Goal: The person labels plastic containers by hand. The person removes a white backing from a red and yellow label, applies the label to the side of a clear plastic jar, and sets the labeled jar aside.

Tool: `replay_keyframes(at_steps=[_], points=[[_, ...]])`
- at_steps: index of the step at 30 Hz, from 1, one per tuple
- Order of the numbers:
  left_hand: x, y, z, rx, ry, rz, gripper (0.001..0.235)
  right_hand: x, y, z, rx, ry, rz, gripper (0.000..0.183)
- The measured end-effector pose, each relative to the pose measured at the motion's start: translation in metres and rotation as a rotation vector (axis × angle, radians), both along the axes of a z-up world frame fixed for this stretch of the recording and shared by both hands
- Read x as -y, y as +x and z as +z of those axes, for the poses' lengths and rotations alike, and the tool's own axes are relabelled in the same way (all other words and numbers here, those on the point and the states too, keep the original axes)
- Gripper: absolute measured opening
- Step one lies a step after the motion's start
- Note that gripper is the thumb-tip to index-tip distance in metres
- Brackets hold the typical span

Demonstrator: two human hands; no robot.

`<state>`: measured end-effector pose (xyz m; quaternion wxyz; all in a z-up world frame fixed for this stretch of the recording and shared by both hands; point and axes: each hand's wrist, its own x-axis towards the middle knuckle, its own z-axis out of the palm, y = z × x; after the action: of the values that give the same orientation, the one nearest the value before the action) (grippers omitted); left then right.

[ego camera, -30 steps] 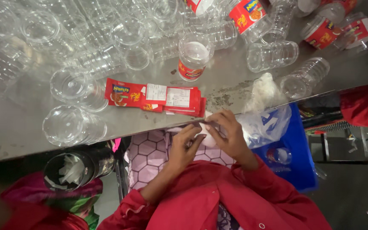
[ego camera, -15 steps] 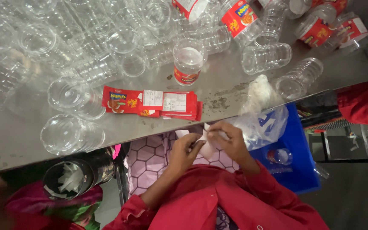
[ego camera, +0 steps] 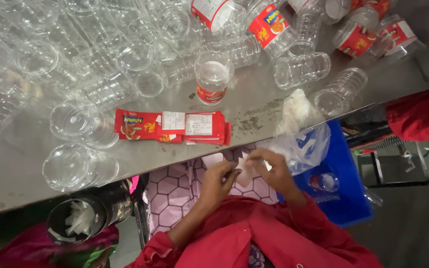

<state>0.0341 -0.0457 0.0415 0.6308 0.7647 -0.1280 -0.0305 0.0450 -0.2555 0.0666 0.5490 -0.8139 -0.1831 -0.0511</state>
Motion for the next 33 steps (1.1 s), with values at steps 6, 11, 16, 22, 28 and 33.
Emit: replay_keyframes(at_steps=[6,11,16,22,28,33], points=[[0.009,0.003,-0.01,0.041,-0.079,-0.041,0.013,-0.034,-0.016,0.018,0.325,-0.287,-0.106,0.01],[0.013,-0.001,-0.011,-0.04,-0.099,-0.067,0.015,0.004,-0.013,-0.043,-0.219,0.166,-0.334,0.014],[-0.002,0.007,-0.013,-0.205,-0.197,0.065,0.021,0.122,0.023,-0.105,0.073,0.083,-0.881,0.014],[-0.034,0.011,-0.02,-0.385,-0.517,0.018,0.045,0.116,0.017,-0.087,0.222,-0.56,-0.543,0.041],[-0.043,0.005,-0.026,-0.01,-0.152,-0.135,0.038,-0.016,0.006,-0.034,-0.413,-0.035,0.45,0.033],[-0.196,0.026,-0.038,0.054,1.111,0.924,0.091,-0.006,0.013,-0.056,-0.514,0.124,0.252,0.017]])
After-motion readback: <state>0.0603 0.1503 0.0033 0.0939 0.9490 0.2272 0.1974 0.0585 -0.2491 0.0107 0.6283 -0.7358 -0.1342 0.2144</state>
